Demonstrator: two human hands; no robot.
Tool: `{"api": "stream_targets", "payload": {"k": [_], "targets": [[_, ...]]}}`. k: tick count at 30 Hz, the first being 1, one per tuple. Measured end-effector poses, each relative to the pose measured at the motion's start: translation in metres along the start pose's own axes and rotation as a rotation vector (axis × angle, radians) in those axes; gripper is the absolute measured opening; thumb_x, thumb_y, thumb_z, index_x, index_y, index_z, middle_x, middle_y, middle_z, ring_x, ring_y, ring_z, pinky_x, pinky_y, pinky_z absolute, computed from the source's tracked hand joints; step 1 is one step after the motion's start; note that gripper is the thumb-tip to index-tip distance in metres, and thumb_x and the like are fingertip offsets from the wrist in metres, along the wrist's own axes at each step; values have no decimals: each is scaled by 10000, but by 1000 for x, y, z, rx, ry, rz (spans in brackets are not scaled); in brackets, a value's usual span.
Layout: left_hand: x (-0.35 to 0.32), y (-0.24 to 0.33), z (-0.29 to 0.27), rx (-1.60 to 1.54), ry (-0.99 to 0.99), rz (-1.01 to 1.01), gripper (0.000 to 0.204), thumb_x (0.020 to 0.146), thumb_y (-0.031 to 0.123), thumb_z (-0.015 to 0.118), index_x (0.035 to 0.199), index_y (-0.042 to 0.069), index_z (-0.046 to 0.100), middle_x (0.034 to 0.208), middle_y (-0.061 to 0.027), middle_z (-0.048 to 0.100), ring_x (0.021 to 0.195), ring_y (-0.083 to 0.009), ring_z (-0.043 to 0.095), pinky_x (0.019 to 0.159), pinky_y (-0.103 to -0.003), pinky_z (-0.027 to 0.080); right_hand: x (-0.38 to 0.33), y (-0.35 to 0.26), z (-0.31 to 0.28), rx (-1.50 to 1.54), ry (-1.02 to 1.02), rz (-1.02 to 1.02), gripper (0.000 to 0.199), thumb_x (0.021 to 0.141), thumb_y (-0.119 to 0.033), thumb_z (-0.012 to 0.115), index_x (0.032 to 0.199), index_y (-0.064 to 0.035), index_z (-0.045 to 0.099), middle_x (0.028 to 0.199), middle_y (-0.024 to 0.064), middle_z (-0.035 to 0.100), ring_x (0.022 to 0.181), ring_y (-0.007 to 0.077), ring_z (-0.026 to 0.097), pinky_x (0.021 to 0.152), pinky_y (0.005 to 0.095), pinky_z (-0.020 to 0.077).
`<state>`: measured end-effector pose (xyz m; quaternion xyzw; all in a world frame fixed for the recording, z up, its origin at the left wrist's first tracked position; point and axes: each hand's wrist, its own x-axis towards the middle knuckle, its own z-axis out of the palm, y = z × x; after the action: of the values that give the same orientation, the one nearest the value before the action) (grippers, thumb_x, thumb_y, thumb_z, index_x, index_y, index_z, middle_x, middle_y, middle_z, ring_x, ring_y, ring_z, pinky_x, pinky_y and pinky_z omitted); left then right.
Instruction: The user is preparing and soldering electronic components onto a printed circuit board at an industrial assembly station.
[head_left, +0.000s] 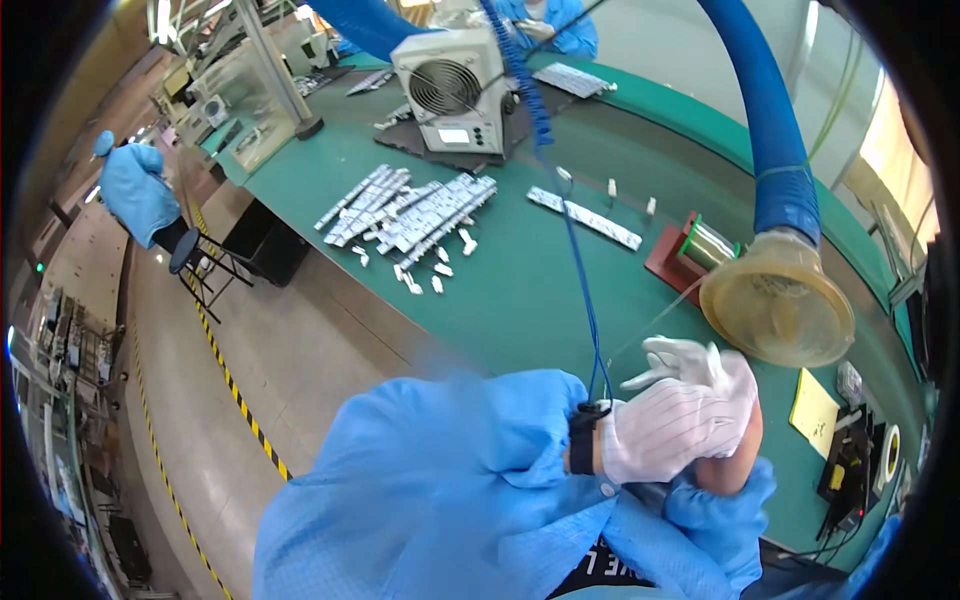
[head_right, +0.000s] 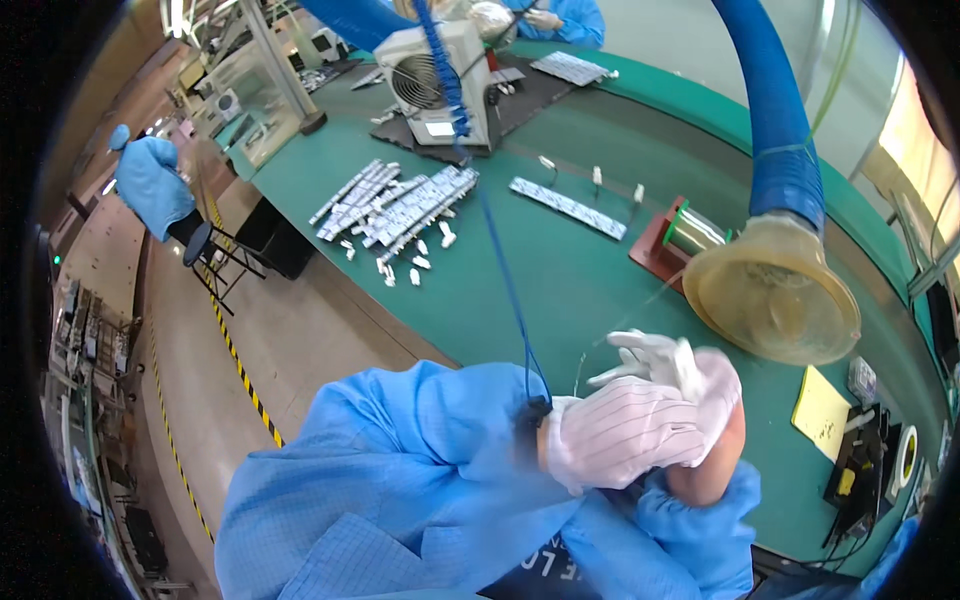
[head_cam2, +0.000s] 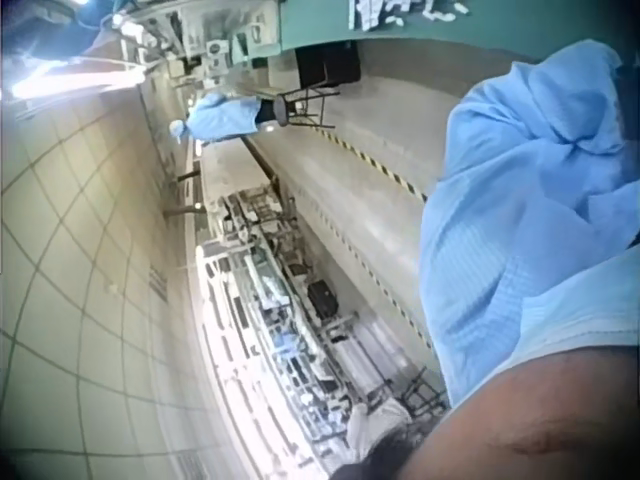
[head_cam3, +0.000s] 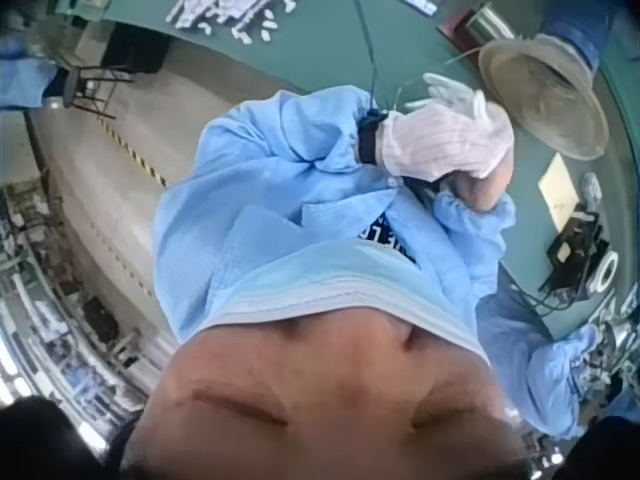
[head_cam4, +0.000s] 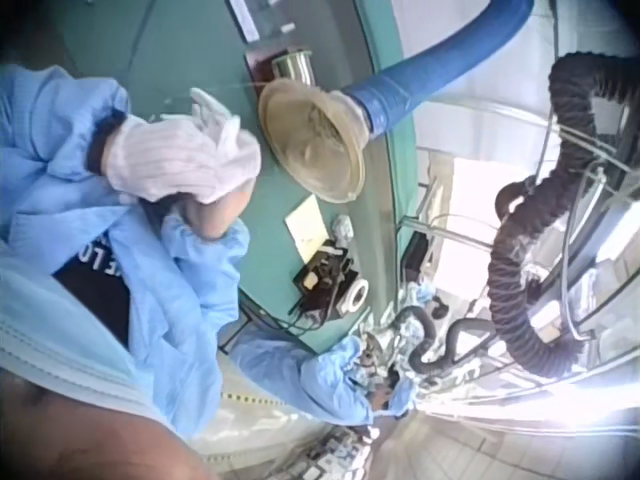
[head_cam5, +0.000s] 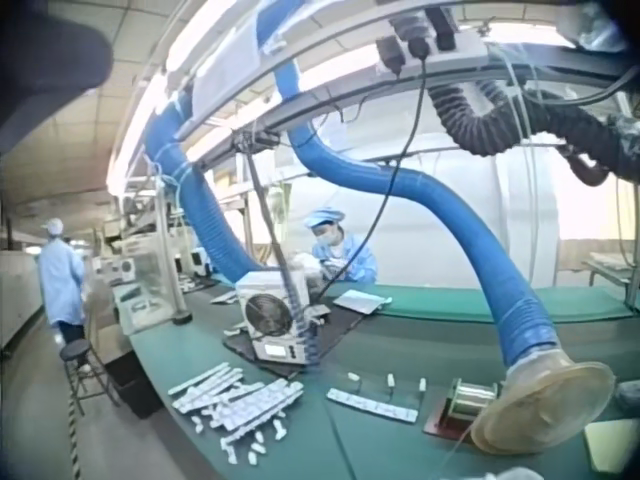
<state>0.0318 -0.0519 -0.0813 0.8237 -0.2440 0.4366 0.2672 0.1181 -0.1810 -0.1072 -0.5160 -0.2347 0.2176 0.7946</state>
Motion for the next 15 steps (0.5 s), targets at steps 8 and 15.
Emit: {"api": "stream_targets", "payload": {"k": [8,15], "targets": [[-17,-5,22,221,-196,48,142,791,175,527,841,52,576,811,-56,561,746,-203,565,629,-336,471,49,8,1,415,-474,631,682,917,-549,495,1402,-100,325,1246,173,494,974,199,473,859,308,413],[6,-2,0,-139,-78,70,198,684,164,577,845,53,544,835,-84,551,760,-243,572,598,-336,461,15,-20,50,348,-201,198,712,941,-522,461,1482,-124,221,1493,156,294,1316,245,337,1045,364,292]]}}
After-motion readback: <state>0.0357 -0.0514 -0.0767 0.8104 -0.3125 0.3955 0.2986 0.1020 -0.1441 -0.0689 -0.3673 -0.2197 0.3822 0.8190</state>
